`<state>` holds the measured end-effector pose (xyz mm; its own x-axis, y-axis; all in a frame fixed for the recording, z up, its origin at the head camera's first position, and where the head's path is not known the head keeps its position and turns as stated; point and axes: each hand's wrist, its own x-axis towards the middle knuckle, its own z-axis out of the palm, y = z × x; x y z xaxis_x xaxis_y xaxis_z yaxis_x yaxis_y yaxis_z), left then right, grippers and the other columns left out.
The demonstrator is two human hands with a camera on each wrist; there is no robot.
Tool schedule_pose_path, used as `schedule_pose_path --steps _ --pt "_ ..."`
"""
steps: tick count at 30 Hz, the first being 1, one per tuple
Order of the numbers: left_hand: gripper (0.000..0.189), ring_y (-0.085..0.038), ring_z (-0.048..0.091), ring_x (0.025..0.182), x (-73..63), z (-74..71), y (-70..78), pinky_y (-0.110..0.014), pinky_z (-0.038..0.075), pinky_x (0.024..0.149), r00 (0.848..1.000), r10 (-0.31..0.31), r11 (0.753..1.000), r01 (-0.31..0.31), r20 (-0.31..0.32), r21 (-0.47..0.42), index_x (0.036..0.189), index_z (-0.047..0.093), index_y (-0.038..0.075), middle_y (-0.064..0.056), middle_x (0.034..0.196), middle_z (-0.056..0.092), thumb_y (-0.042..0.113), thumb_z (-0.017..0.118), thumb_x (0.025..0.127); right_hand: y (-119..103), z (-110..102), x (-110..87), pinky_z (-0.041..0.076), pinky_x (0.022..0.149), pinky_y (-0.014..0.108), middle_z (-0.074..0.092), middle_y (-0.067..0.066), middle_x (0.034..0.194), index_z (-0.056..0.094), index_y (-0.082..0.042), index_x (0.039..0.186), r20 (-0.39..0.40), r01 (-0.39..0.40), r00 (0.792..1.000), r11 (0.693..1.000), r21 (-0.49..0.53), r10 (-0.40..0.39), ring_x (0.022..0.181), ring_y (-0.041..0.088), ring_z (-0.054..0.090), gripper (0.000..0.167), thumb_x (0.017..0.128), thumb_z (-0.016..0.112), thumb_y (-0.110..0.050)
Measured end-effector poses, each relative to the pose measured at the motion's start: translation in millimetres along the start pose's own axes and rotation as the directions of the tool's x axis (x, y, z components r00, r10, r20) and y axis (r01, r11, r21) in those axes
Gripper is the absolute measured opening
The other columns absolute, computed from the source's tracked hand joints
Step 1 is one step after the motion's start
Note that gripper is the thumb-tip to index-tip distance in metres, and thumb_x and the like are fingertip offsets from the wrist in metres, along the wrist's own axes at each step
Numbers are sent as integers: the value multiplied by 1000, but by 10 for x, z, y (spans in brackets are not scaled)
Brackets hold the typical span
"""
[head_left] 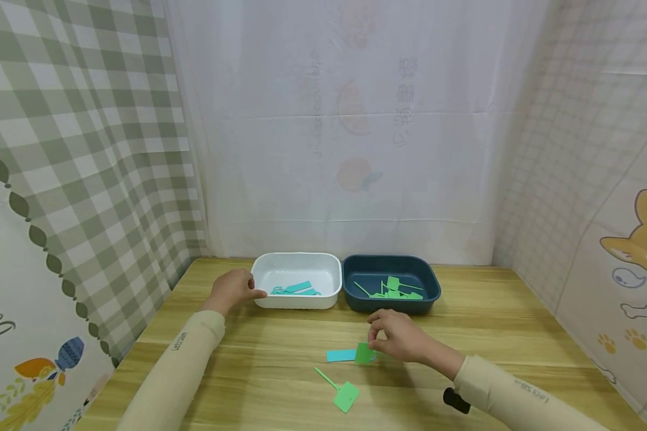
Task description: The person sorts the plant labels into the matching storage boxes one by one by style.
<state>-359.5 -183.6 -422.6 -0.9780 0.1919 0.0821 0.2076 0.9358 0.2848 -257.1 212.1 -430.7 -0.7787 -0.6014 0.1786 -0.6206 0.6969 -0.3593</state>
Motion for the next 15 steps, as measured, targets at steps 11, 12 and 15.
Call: schedule_pose_path --steps 11,12,15 --pt "40 -18 50 64 -8 7 -2 -33 41 57 1000 6 1000 -6 -9 1 70 61 12 1 68 56 45 82 79 327 -406 206 45 90 60 64 20 120 70 -19 78 -258 -167 955 984 -65 145 112 42 58 14 91 72 -15" --pt "40 -18 50 64 -8 9 -3 -33 41 57 1000 6 1000 -6 -10 1 70 61 12 1 68 56 45 82 79 367 -442 225 45 90 61 64 22 120 71 -17 79 -275 -185 948 980 -67 160 113 43 57 12 91 71 -15" --pt "40 -18 50 64 -17 13 -1 -33 41 57 1000 4 1000 -4 -13 0 71 61 12 2 68 57 45 82 78 499 -533 266 45 89 61 61 26 124 72 -12 83 -306 -258 922 966 -33 236 116 45 54 11 93 69 -15"
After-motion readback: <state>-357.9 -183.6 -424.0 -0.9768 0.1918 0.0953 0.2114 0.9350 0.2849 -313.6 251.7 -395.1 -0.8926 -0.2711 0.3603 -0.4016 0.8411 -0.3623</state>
